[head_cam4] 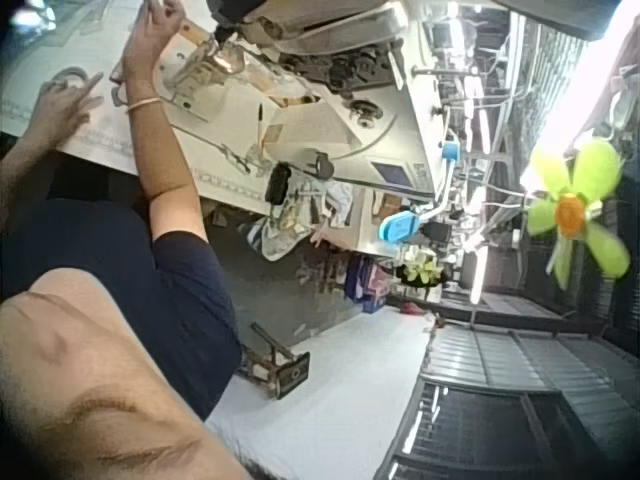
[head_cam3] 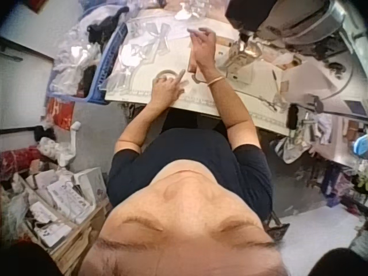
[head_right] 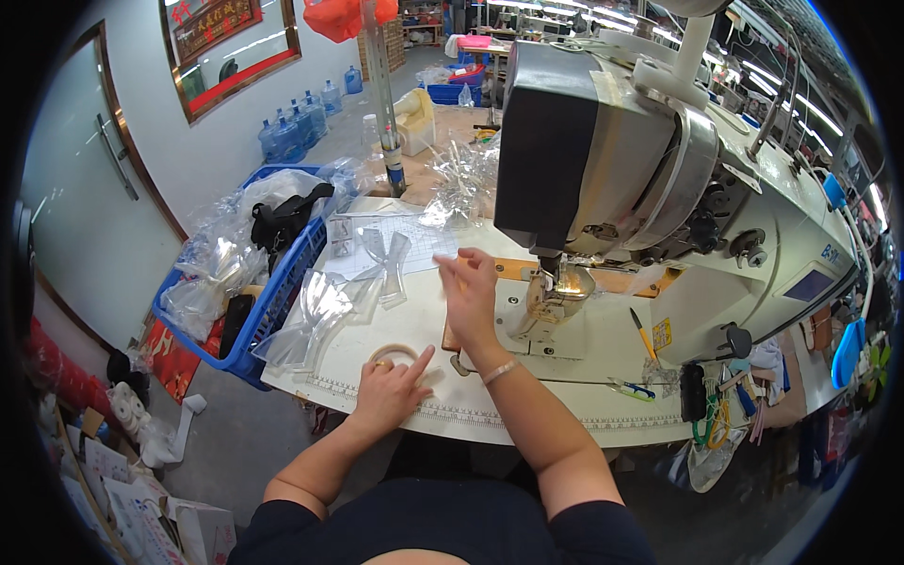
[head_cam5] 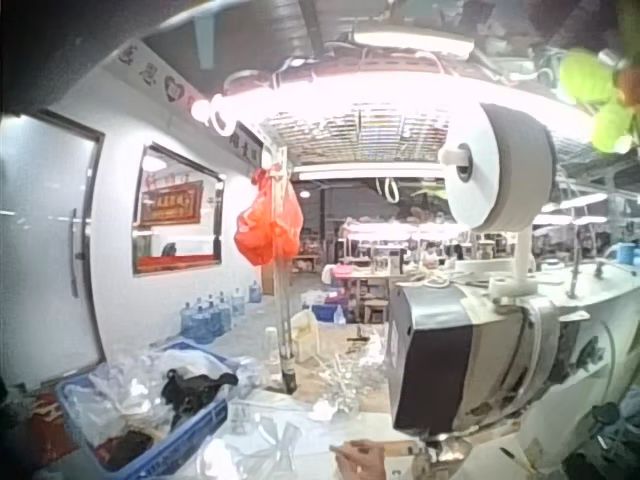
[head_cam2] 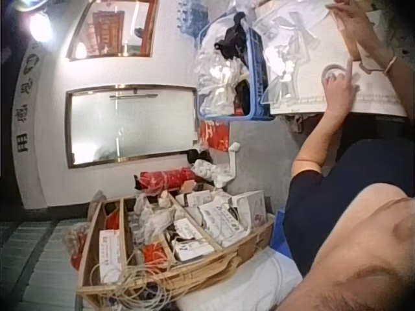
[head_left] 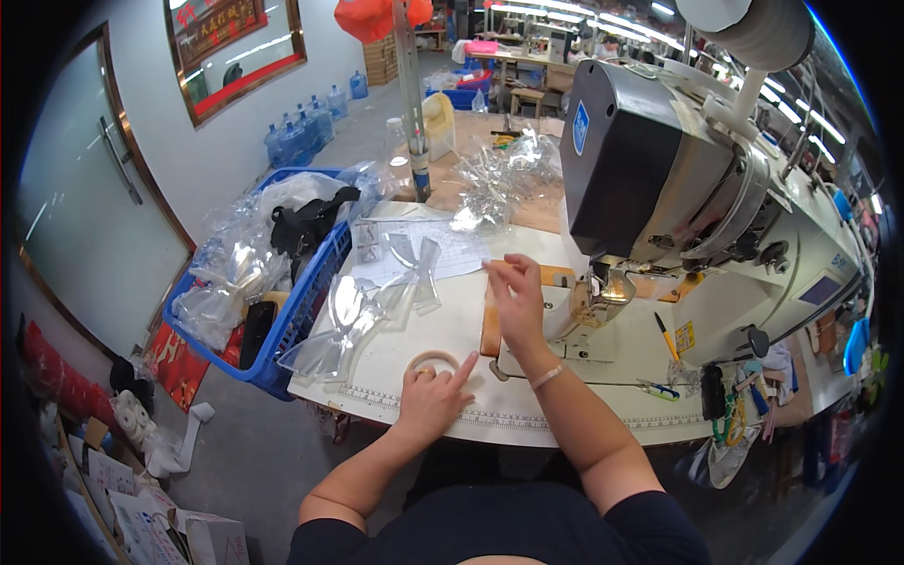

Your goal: The person aligns small transparent plastic pieces and sews them together using a sewing machine. They repeatedly pick up pieces, position them under the needle, sew, and trim excess material. The person also handles a roll of tape and a plastic bag containing additional parts.

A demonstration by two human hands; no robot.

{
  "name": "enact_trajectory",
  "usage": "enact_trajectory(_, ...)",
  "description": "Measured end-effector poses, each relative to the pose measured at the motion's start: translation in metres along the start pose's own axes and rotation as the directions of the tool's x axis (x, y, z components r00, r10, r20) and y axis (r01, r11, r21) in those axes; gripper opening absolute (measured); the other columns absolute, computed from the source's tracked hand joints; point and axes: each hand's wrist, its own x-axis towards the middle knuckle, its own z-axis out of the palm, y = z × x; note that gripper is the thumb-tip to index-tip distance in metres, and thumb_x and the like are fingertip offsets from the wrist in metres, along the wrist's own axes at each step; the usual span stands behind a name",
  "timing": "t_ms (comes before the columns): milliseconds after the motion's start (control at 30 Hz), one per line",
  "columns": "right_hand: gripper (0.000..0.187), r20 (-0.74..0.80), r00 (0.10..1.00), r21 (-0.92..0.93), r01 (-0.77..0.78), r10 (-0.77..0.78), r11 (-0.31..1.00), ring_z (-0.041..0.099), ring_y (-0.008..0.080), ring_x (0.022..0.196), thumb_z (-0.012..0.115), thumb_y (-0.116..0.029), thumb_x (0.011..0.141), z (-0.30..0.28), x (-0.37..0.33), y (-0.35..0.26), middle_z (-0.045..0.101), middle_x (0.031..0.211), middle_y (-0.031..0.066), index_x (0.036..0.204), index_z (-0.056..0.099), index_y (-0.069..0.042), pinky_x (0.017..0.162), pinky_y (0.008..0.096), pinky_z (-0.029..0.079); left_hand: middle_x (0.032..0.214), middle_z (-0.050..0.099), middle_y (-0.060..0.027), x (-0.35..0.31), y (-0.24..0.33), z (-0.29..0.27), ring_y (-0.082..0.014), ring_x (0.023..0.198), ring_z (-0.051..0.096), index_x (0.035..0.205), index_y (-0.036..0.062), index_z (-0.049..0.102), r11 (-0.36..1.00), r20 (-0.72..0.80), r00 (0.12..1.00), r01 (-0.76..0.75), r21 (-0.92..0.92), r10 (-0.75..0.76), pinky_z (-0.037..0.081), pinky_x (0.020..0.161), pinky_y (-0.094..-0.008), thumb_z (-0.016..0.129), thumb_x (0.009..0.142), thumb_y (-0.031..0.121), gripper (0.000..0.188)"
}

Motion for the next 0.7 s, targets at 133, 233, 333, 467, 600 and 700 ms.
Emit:
enact_trajectory(133,0.030,-0.061,0.839,0.766,-0.309,0.541,0.564,0.050,0.0077,0.091,0.060,-0.010,0.089,0.030,0.068,0.073,0.057,0.098,-0.0039,0.119,0.061,-0.014,0.083,0.0276,0.040,0.110,0.058,-0.0100,0.068,-0.025,0.000,-0.0285,0.115,0.046,0.111,0.0161,0.065,0.999,-0.066,0.998,-0.016,-0.045,0.013,0.040,0.083,-0.0456,0.065,0.079,0.043,0.041)
enact_trajectory(233,0.042,0.004,0.706,0.916,-0.287,0.708,0.281,0.046,0.0020,0.080,0.063,-0.014,0.088,0.064,0.102,0.109,0.057,0.096,-0.0083,0.129,0.053,-0.018,0.074,0.0243,0.034,0.107,0.062,-0.0169,0.173,-0.085,0.030,-0.0336,0.102,0.057,0.111,0.0043,0.064,0.787,-0.095,0.977,0.093,-0.609,-0.189,0.045,0.087,-0.0422,0.062,0.085,0.039,0.044)
enact_trajectory(333,0.040,-0.033,0.689,0.870,-0.337,0.724,0.360,0.046,0.0032,0.076,0.063,-0.014,0.087,0.077,0.119,0.124,0.057,0.096,-0.0082,0.127,0.055,-0.018,0.074,0.0238,0.034,0.097,0.065,-0.0202,0.272,-0.099,0.057,-0.0330,0.092,0.062,0.107,-0.0058,0.062,0.688,0.019,0.905,0.336,-0.643,-0.425,0.049,0.081,-0.0379,0.061,0.086,0.029,0.040)
enact_trajectory(467,0.068,-0.067,0.716,0.819,-0.358,0.695,0.448,0.047,0.0061,0.073,0.069,-0.006,0.080,0.091,0.137,0.132,0.057,0.094,-0.0026,0.140,0.037,-0.011,0.066,0.0225,0.037,0.093,0.066,-0.0152,0.340,-0.137,0.113,-0.0254,0.089,0.065,0.107,-0.0046,0.060,0.389,0.308,0.822,0.513,-0.765,-0.479,0.053,0.071,-0.0320,0.060,0.087,0.017,0.030)
enact_trajectory(600,0.082,-0.064,0.682,0.834,-0.364,0.728,0.415,0.048,0.0080,0.074,0.072,-0.003,0.076,0.114,0.164,0.157,0.056,0.095,0.0019,0.143,0.025,-0.003,0.064,0.0251,0.040,0.090,0.065,-0.0105,0.350,-0.151,0.127,-0.0194,0.081,0.067,0.110,-0.0013,0.058,-0.115,0.473,0.809,0.464,-0.878,-0.350,0.056,0.065,-0.0267,0.054,0.089,0.008,0.023)
enact_trajectory(700,0.084,-0.070,0.691,0.799,-0.393,0.720,0.455,0.054,0.0173,0.089,0.069,0.000,0.078,0.128,0.170,0.179,0.058,0.103,0.0146,0.142,0.016,0.005,0.079,0.0282,0.042,0.090,0.065,-0.0106,0.345,-0.158,0.125,-0.0194,0.080,0.067,0.110,-0.0014,0.058,-0.182,0.518,0.788,0.485,-0.855,-0.333,0.057,0.068,-0.0288,0.051,0.091,0.006,0.022)
